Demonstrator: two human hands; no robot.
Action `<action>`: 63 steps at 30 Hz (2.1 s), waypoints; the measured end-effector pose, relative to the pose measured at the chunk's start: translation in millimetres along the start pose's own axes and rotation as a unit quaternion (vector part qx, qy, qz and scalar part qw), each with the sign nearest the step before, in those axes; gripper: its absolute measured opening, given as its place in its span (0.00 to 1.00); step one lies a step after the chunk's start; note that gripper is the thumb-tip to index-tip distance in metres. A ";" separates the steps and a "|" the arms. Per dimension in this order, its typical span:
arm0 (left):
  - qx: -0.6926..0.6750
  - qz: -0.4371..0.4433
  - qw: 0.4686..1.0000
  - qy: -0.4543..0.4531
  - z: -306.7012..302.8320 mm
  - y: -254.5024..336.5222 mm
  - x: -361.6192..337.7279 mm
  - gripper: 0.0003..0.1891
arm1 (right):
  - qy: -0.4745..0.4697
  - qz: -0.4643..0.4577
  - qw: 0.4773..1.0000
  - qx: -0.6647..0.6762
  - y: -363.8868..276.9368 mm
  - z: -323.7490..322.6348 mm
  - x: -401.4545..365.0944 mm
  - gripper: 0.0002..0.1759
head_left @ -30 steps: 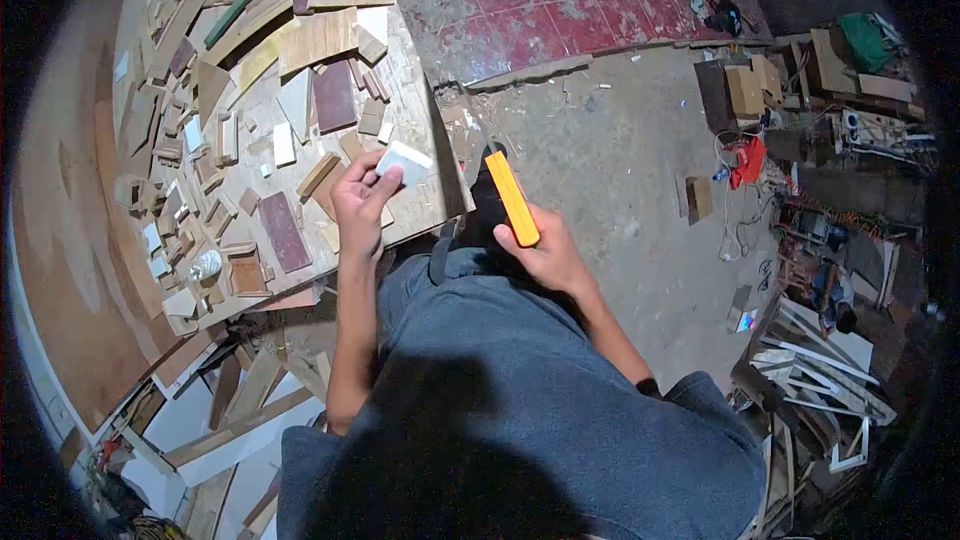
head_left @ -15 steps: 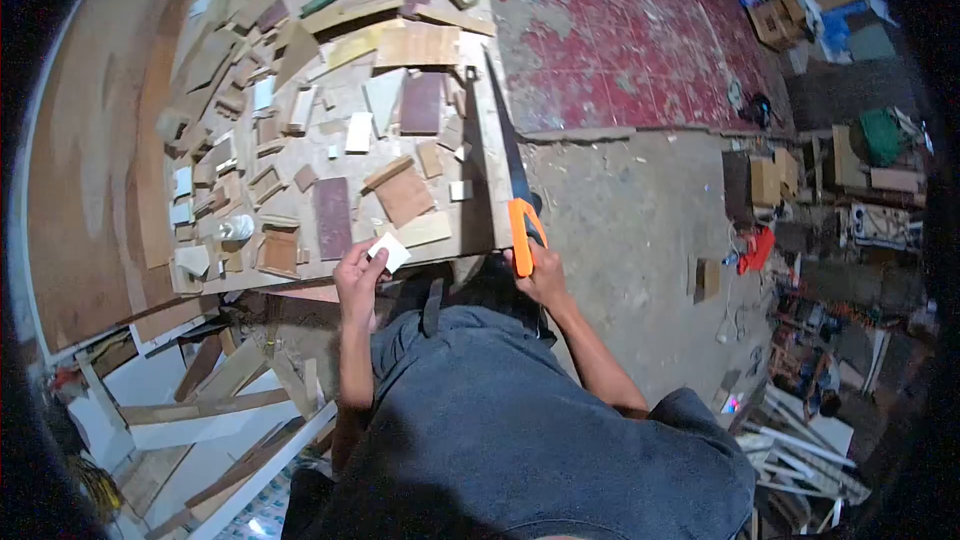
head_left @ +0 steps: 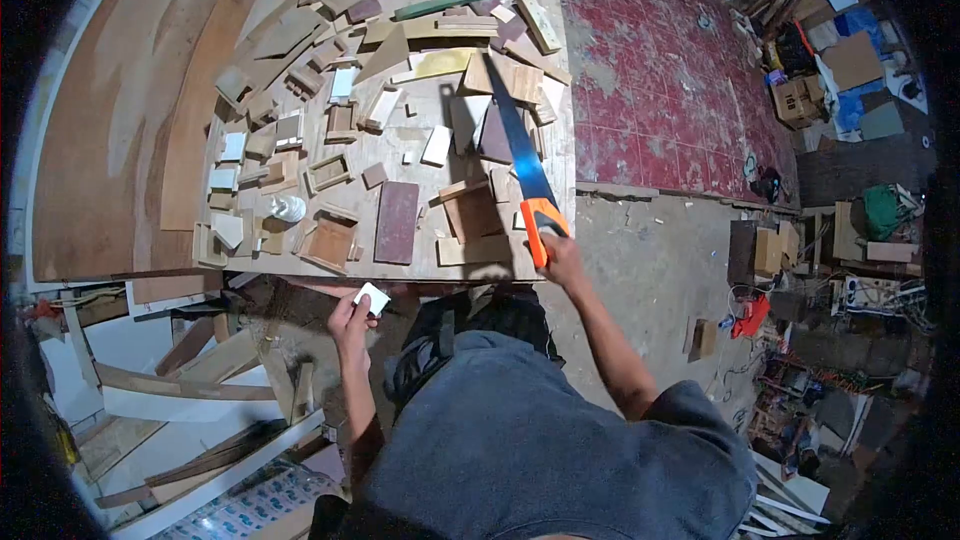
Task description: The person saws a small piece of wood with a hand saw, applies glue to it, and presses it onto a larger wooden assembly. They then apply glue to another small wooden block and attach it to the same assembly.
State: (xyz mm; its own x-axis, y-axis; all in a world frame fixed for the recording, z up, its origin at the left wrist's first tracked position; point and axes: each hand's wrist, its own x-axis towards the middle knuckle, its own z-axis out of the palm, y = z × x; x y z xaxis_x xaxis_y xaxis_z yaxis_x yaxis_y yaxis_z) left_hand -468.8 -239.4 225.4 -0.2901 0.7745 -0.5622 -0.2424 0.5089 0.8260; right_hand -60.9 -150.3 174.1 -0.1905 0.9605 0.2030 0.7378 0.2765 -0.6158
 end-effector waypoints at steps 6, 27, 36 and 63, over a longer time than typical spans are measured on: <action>-0.032 -0.016 0.999 0.025 -16.1 -21.7 -2.7 0.16 | -0.151 -0.114 0.974 -0.122 34.3 -0.7 56.4 0.14; -0.018 -0.014 0.995 0.094 -3.0 -35.1 -36.3 0.13 | -0.276 -0.110 0.920 -0.257 152.8 19.6 74.5 0.14; -0.032 -0.012 0.998 0.052 51.7 -22.0 -40.7 0.12 | -0.203 -0.059 0.949 -0.233 153.6 14.6 57.5 0.14; -0.128 -0.077 0.988 -0.026 99.9 -26.7 -30.7 0.12 | -0.133 0.169 0.976 -0.021 16.4 96.8 59.5 0.49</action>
State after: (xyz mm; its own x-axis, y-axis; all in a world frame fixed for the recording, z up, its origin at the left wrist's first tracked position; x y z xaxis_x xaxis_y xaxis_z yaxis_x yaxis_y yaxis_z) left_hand -361.0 -239.3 224.6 -0.1859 0.7168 -0.6721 -0.5083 0.5152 0.6901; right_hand -122.8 -85.5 102.3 -0.0884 0.9728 -0.2143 0.8123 -0.0542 -0.5807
